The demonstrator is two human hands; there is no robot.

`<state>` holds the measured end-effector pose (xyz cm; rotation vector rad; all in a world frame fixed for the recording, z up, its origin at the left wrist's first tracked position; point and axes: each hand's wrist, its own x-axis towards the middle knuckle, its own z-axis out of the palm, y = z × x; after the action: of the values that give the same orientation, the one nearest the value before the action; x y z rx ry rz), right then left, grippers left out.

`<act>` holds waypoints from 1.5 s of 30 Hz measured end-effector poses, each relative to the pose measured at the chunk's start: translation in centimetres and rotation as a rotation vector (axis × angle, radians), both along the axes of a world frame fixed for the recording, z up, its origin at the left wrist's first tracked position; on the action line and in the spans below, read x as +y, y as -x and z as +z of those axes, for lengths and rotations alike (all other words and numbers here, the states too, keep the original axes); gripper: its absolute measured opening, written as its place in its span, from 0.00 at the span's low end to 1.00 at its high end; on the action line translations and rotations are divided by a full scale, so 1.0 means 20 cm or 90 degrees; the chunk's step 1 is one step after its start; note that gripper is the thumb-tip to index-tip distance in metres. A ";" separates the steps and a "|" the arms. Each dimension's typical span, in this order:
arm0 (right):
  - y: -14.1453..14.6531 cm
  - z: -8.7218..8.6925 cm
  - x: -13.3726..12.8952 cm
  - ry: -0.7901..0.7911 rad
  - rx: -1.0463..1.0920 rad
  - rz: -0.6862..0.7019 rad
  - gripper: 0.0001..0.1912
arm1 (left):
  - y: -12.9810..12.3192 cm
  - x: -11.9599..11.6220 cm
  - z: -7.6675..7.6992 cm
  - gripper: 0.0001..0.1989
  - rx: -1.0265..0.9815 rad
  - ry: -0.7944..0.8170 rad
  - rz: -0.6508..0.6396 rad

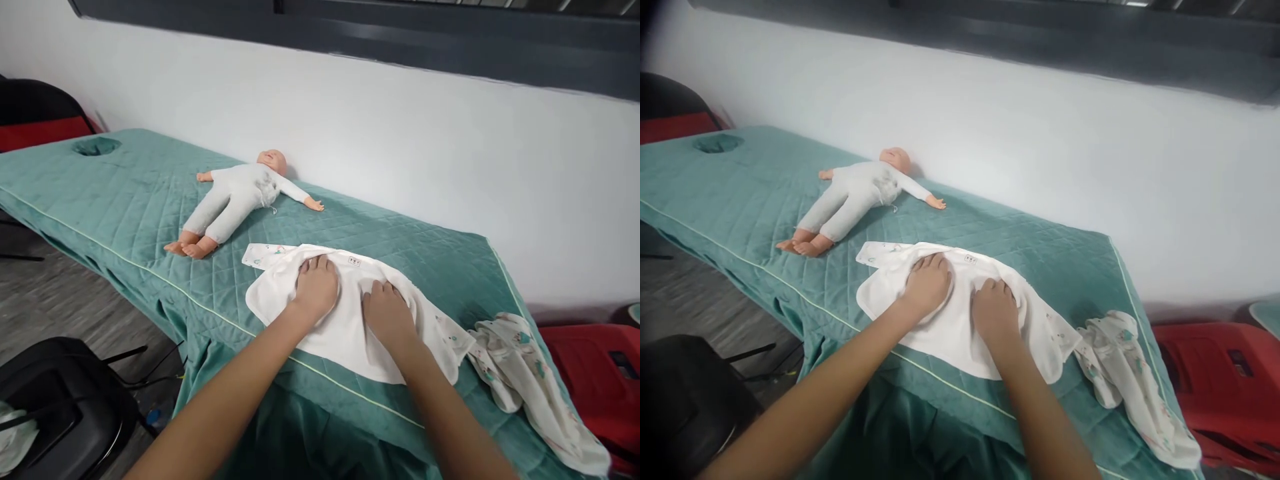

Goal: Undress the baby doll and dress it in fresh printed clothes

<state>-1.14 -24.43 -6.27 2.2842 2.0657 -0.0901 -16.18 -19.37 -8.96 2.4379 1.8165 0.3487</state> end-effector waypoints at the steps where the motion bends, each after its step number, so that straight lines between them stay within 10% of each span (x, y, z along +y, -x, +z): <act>1: 0.00 0.01 0.03 0.017 0.021 -0.034 0.20 | -0.01 0.02 0.00 0.23 -0.002 0.007 0.017; 11: -0.01 -0.15 0.18 -0.189 0.163 -0.107 0.35 | -0.06 0.12 0.01 0.30 -0.045 -0.024 0.049; 27: -0.31 -0.18 0.77 -0.103 0.130 -0.138 0.40 | -0.30 0.75 -0.07 0.30 -0.074 -0.011 -0.006; 45: -0.28 -0.18 0.73 -0.037 0.112 -0.108 0.40 | -0.36 0.58 -0.06 0.33 -0.034 0.064 0.084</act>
<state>4.38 -9.87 -9.78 2.5690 1.9705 -0.2504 -8.94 -7.67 -10.21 2.2281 1.9268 0.3209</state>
